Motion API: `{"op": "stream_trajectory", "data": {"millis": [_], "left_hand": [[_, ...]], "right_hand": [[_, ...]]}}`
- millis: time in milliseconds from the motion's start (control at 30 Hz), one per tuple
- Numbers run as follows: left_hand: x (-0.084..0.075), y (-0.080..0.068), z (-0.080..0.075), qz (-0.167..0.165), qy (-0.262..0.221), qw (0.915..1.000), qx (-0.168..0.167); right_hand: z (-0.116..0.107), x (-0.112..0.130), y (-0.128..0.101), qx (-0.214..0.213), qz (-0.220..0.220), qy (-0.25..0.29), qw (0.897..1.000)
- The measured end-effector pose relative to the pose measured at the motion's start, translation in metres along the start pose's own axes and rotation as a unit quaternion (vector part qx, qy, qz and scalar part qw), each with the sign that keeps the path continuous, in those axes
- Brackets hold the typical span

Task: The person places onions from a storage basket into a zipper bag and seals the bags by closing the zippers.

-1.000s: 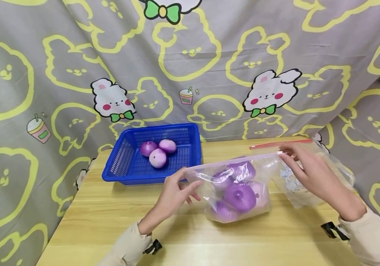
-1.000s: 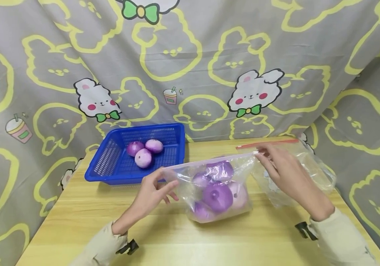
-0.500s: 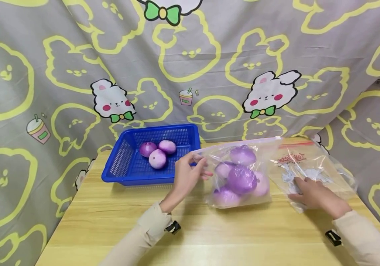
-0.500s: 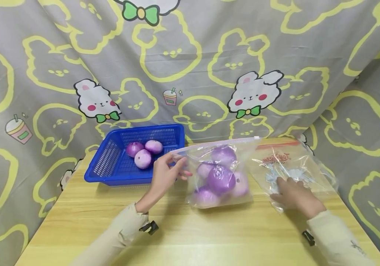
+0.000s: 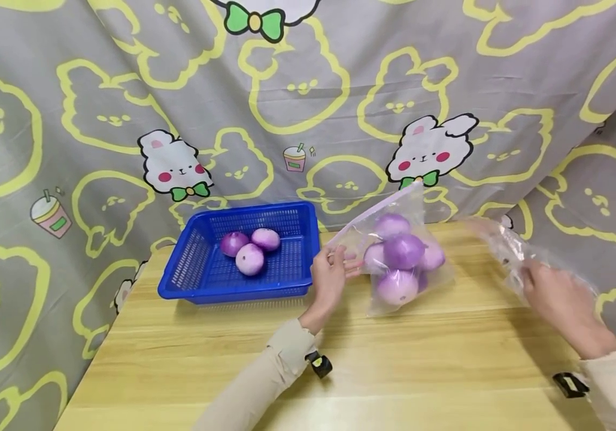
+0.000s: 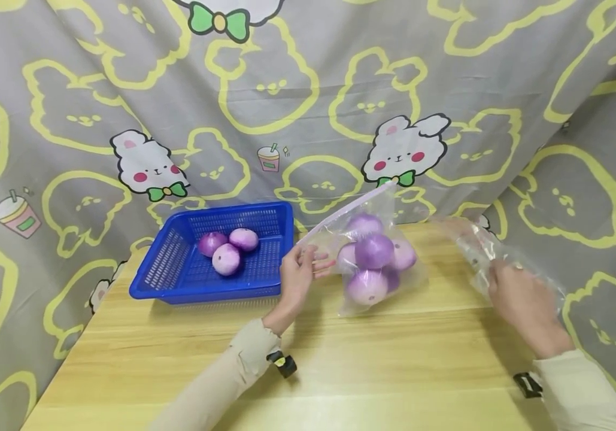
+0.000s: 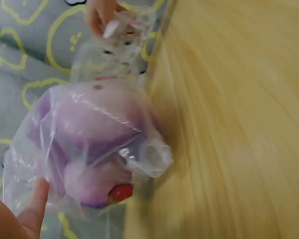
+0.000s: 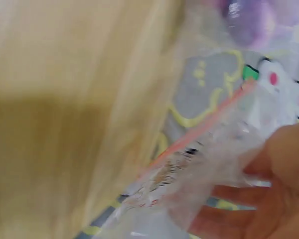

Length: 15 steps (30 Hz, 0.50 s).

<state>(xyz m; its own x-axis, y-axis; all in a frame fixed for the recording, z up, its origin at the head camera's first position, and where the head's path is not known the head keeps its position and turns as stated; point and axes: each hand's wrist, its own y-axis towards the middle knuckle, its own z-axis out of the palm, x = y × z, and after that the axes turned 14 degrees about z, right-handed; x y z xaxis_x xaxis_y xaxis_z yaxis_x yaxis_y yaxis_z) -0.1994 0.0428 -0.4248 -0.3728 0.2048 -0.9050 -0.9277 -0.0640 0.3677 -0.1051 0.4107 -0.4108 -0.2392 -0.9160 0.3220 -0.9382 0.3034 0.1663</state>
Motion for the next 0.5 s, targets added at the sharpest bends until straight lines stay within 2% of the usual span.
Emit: {"op": "stream_trajectory", "data": {"millis": [100, 200, 300, 367, 433, 500], "left_hand": [[0.009, 0.000, 0.012, -0.032, -0.019, 0.9993, -0.008], [0.019, -0.002, 0.026, -0.067, -0.040, 0.9969, -0.005], [0.030, -0.004, 0.036, -0.103, -0.050, 0.9934, 0.013], [0.037, -0.004, 0.038, -0.125, -0.046, 0.9907, 0.028], [0.041, -0.003, 0.033, -0.151, -0.028, 0.9866, 0.055], [0.041, -0.003, 0.022, -0.179, -0.003, 0.9784, 0.104]], "right_hand": [[-0.013, 0.008, -0.006, -0.067, 0.012, 0.023, 0.997], [-0.018, 0.026, -0.017, -0.131, -0.016, 0.046, 0.990], [-0.017, 0.048, -0.027, -0.171, -0.081, 0.055, 0.980], [-0.014, 0.060, -0.032, -0.179, -0.140, 0.057, 0.972], [-0.010, 0.071, -0.035, -0.188, -0.201, 0.054, 0.960], [-0.006, 0.078, -0.040, -0.197, -0.253, 0.049, 0.946]]}}
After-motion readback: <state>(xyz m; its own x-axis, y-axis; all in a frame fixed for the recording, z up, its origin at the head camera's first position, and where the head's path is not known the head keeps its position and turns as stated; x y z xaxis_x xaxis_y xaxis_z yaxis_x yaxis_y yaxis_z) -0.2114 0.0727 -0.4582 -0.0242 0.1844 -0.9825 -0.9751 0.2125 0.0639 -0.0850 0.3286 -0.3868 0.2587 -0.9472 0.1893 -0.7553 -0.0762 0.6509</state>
